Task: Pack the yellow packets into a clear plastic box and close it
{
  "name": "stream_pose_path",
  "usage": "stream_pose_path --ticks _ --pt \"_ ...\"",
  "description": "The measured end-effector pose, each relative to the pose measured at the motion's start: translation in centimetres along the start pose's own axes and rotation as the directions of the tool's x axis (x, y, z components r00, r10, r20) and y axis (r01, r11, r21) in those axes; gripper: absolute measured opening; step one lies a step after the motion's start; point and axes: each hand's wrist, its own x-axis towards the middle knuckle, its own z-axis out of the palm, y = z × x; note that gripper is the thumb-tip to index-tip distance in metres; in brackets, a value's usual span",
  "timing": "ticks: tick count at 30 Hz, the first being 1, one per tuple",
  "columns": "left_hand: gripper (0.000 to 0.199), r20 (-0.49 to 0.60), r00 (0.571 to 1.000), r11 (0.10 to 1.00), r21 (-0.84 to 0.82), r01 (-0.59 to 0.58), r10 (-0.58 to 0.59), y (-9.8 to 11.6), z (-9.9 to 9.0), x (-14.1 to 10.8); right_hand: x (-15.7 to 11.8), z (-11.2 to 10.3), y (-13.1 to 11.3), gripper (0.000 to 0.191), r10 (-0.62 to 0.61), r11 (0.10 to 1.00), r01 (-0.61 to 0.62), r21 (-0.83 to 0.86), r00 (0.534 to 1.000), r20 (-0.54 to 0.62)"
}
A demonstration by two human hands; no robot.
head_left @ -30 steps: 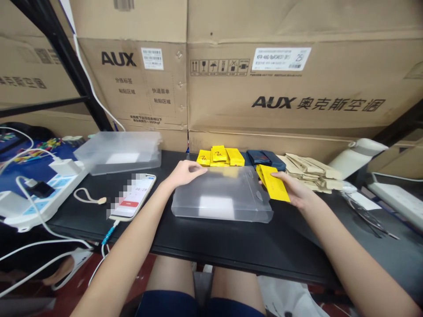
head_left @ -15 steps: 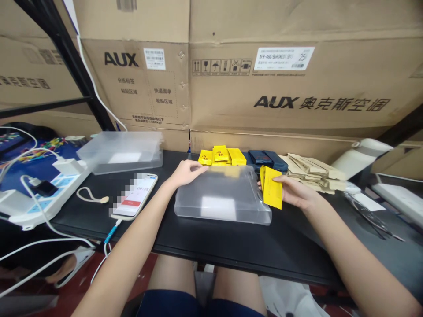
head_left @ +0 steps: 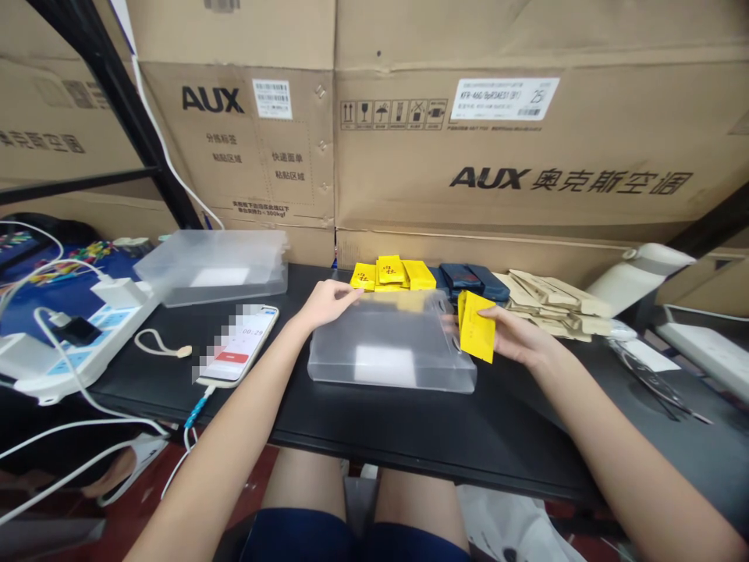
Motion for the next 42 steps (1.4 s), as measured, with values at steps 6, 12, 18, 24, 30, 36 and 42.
stream_pose_path --ticks 6,12,18,24,30,36,42 --pt "0.042 -0.001 1.000 0.999 -0.039 0.006 -0.006 -0.1 0.0 0.0 0.3 0.2 0.1 0.031 -0.083 0.995 0.086 0.059 0.995 -0.050" --pt "0.042 -0.007 1.000 0.999 -0.050 0.007 -0.008 -0.1 0.0 0.0 0.8 0.4 0.3 0.035 -0.104 0.994 0.107 0.031 0.990 -0.095" --pt "0.042 -0.003 1.000 0.998 -0.066 0.004 -0.004 -0.1 0.1 0.0 1.4 -0.3 0.6 0.037 -0.194 0.979 0.202 0.026 0.963 -0.188" --pt "0.041 -0.025 0.999 0.999 -0.040 0.020 -0.021 0.0 0.1 0.0 1.6 0.3 0.9 0.033 -0.273 0.960 0.278 -0.020 0.927 -0.259" --pt "0.040 -0.032 0.999 0.999 -0.038 0.022 -0.023 0.0 0.1 0.1 1.5 1.2 1.2 0.026 -0.300 0.954 0.278 -0.111 0.882 -0.364" --pt "0.040 -0.029 0.999 0.999 -0.033 0.020 -0.021 0.0 0.1 0.0 1.7 1.1 1.7 0.024 -0.377 0.924 0.320 -0.208 0.852 -0.363" --pt "0.041 -0.054 0.998 1.000 -0.011 0.023 -0.023 -0.2 0.1 0.1 1.6 0.9 2.0 0.031 -0.391 0.915 0.334 -0.227 0.874 -0.289"
